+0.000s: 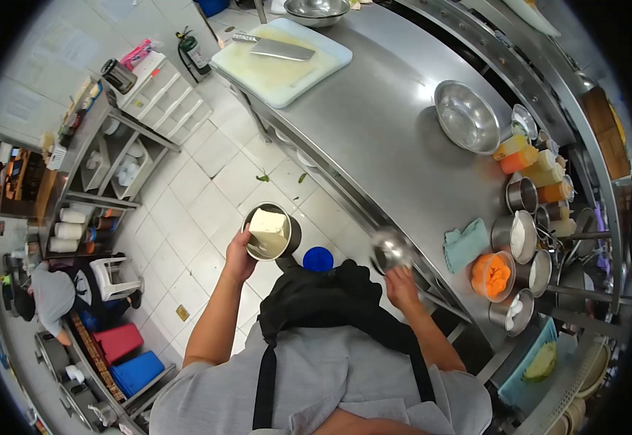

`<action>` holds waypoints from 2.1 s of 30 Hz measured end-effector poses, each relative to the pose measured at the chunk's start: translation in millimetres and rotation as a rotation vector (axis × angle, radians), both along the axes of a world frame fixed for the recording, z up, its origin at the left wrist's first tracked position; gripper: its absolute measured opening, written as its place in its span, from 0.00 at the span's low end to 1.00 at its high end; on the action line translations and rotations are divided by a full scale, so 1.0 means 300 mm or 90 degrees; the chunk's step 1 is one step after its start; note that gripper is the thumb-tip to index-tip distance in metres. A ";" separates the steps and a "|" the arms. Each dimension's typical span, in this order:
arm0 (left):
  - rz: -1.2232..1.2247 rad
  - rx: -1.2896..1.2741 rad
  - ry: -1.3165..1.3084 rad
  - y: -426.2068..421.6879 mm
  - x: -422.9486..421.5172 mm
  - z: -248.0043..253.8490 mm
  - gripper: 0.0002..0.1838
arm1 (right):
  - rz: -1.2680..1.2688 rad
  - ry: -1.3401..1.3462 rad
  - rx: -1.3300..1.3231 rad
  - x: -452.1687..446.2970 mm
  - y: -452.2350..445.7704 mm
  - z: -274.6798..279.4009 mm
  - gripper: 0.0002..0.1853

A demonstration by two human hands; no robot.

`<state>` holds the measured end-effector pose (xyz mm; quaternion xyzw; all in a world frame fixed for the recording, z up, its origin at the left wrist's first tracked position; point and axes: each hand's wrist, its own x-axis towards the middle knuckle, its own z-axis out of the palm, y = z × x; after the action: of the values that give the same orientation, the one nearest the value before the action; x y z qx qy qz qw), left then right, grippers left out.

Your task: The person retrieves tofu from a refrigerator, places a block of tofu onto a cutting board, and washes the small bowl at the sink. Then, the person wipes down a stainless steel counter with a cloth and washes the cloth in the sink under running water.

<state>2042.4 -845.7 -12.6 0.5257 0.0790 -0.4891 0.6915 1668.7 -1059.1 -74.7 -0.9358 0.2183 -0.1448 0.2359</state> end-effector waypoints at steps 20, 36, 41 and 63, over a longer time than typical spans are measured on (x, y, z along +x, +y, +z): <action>-0.086 0.008 -0.124 0.085 0.580 0.070 0.24 | -0.204 -0.047 -0.355 0.995 -0.374 0.350 0.14; -0.194 -0.033 -0.165 -0.645 0.691 0.178 0.22 | 0.116 -0.028 0.019 1.448 -0.379 0.654 0.35; -0.174 -0.063 -0.212 -0.823 0.747 0.185 0.22 | 0.135 0.026 -0.106 1.583 -0.519 0.624 0.34; -0.385 -0.103 -0.244 -1.131 1.329 0.155 0.21 | -0.272 -0.012 0.338 2.044 -0.749 0.752 0.26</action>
<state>2441.2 -1184.9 33.9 0.5507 -0.2498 -0.5689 0.5574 2282.1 -1283.8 150.9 -0.7733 0.4374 -0.1374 0.4379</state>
